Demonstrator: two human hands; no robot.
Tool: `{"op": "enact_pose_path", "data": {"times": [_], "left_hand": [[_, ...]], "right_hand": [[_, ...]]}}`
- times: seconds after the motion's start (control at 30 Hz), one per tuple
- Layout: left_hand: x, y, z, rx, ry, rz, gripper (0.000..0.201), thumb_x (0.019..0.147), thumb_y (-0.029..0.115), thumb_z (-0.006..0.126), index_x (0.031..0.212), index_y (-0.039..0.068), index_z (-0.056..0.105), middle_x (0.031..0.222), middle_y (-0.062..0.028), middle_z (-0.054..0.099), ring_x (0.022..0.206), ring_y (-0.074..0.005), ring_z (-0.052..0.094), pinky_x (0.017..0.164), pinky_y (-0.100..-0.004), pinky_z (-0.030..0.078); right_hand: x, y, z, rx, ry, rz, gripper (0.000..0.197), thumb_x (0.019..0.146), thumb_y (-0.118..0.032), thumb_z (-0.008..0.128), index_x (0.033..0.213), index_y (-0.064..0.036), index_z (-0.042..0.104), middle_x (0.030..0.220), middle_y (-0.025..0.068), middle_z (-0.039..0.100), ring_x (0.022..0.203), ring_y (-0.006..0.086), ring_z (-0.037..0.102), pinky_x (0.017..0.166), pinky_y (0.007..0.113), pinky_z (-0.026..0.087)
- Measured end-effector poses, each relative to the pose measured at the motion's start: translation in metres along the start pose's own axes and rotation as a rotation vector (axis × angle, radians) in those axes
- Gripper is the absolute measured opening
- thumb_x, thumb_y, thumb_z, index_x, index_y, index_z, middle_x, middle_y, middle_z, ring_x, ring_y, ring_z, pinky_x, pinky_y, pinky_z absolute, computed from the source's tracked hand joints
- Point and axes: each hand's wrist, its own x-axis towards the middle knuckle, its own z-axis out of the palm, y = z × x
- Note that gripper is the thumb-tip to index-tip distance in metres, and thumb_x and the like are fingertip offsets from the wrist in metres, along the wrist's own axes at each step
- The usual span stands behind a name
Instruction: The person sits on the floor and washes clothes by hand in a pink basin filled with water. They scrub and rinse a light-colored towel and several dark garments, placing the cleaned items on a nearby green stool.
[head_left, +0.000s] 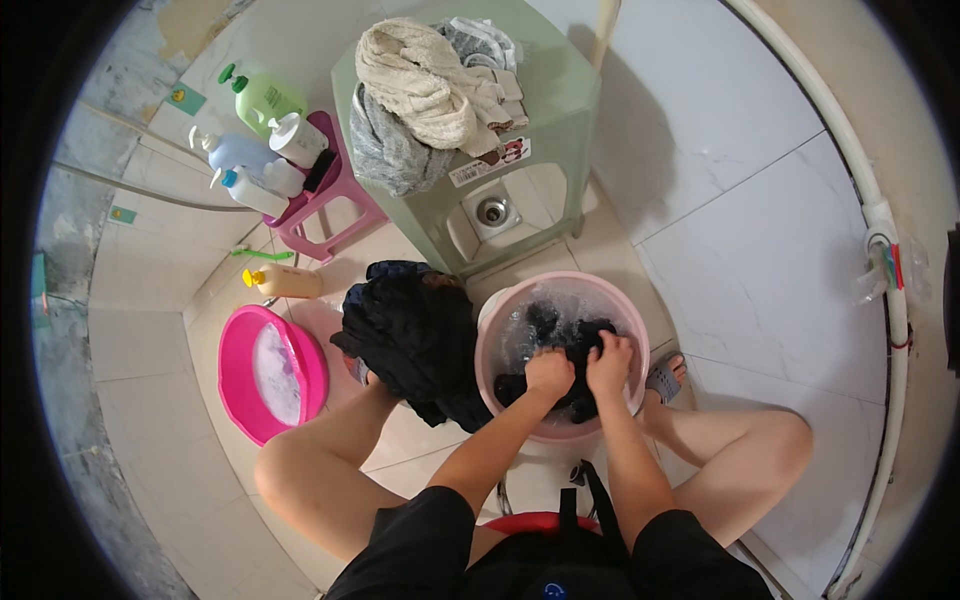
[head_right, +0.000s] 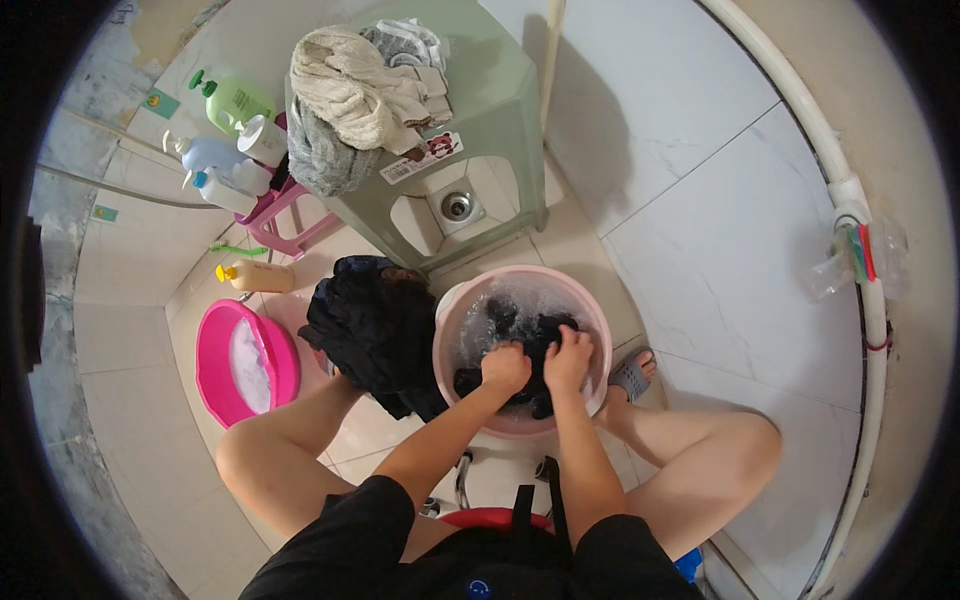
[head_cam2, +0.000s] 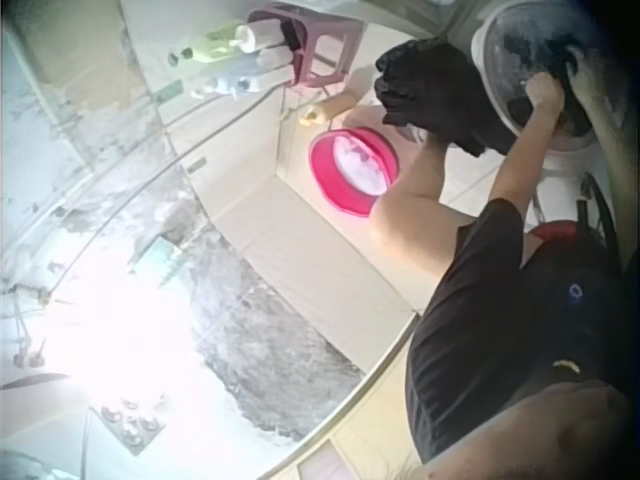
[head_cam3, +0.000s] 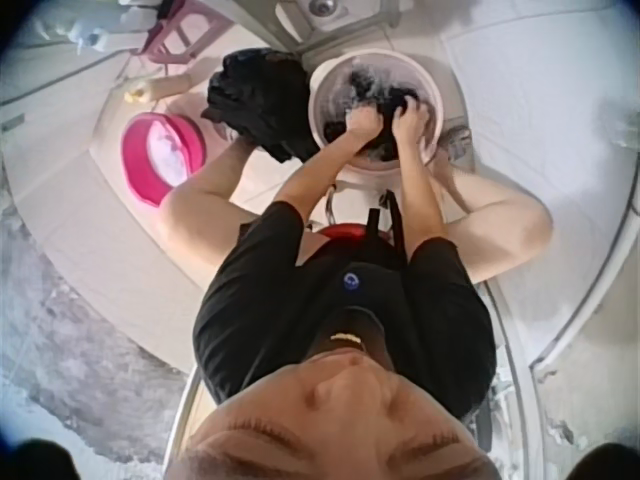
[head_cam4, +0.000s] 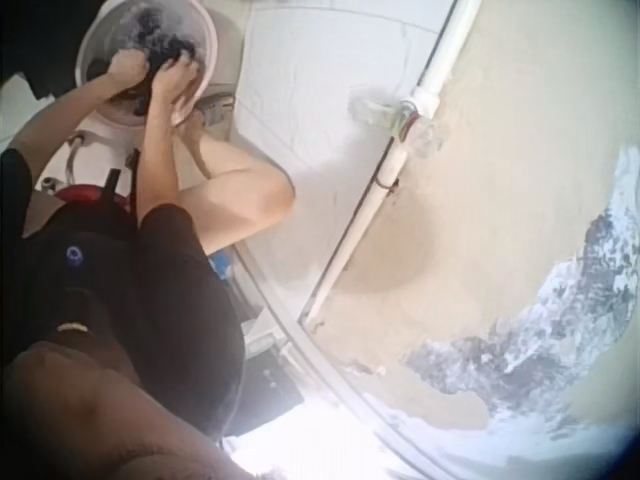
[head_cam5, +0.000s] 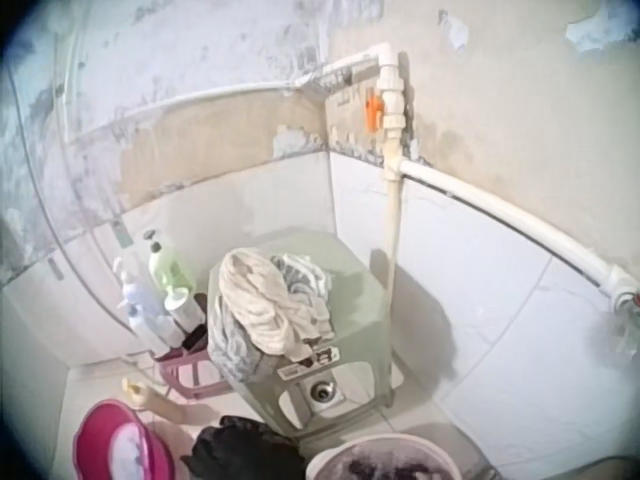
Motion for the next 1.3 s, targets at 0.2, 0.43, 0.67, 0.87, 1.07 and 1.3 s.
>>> {"op": "enact_pose_path", "data": {"times": [0.2,0.43,0.67,0.87,1.07,1.3], "left_hand": [[0.027,-0.049,0.046,0.039,0.248,0.076,0.046,0.084,0.030,0.056,0.126,0.013,0.049,0.119,-0.0194,0.053,0.111,-0.0365,0.050,0.090,-0.0450,0.045],[0.075,-0.075,0.067,-0.553,0.254,-0.119,0.040,0.081,0.023,0.061,0.115,0.002,0.057,0.117,-0.0198,0.057,0.110,-0.0321,0.053,0.094,-0.0412,0.043],[0.073,-0.096,0.073,-2.254,-0.749,-0.255,0.047,0.085,0.040,0.063,0.115,0.005,0.058,0.110,-0.0102,0.060,0.092,-0.0220,0.058,0.078,-0.0398,0.049],[0.032,-0.083,0.058,-2.091,0.027,-0.286,0.040,0.086,0.041,0.062,0.103,0.005,0.063,0.094,-0.0076,0.063,0.084,-0.0193,0.058,0.074,-0.0358,0.049],[0.006,-0.041,-0.002,-0.794,0.618,-0.282,0.038,0.087,0.024,0.061,0.118,0.006,0.050,0.115,-0.0151,0.052,0.086,-0.0294,0.059,0.077,-0.0389,0.049],[0.030,-0.055,0.043,0.051,0.276,-0.028,0.051,0.086,0.023,0.057,0.135,0.023,0.042,0.130,-0.0184,0.040,0.118,-0.0373,0.044,0.089,-0.0441,0.047]], "right_hand": [[0.003,0.014,0.032,-0.136,-0.532,-0.363,0.036,0.081,-0.029,0.062,0.110,-0.0083,0.057,0.109,0.0155,0.055,0.102,0.0363,0.052,0.083,0.051,0.044],[0.023,0.033,0.059,-0.081,-0.446,0.465,0.039,0.080,-0.035,0.060,0.104,-0.0035,0.063,0.104,0.0241,0.062,0.096,0.0410,0.060,0.083,0.048,0.047],[-0.038,-0.097,0.019,0.394,-0.205,0.225,0.032,0.076,-0.039,0.065,0.081,-0.0065,0.062,0.076,0.0219,0.063,0.076,0.0427,0.060,0.066,0.051,0.047],[-0.031,-0.105,-0.003,0.334,-0.047,-0.119,0.033,0.080,-0.031,0.065,0.058,-0.0086,0.053,0.054,0.0173,0.054,0.053,0.0403,0.056,0.050,0.048,0.044],[0.034,-0.007,-0.002,-0.065,0.143,0.196,0.025,0.086,-0.032,0.058,0.082,-0.0076,0.060,0.084,0.0170,0.063,0.079,0.0376,0.059,0.066,0.047,0.046],[-0.036,-0.019,0.027,-0.219,-0.126,-0.279,0.042,0.084,-0.020,0.057,0.125,-0.0103,0.052,0.140,0.0218,0.036,0.124,0.0435,0.036,0.097,0.062,0.029]]}}
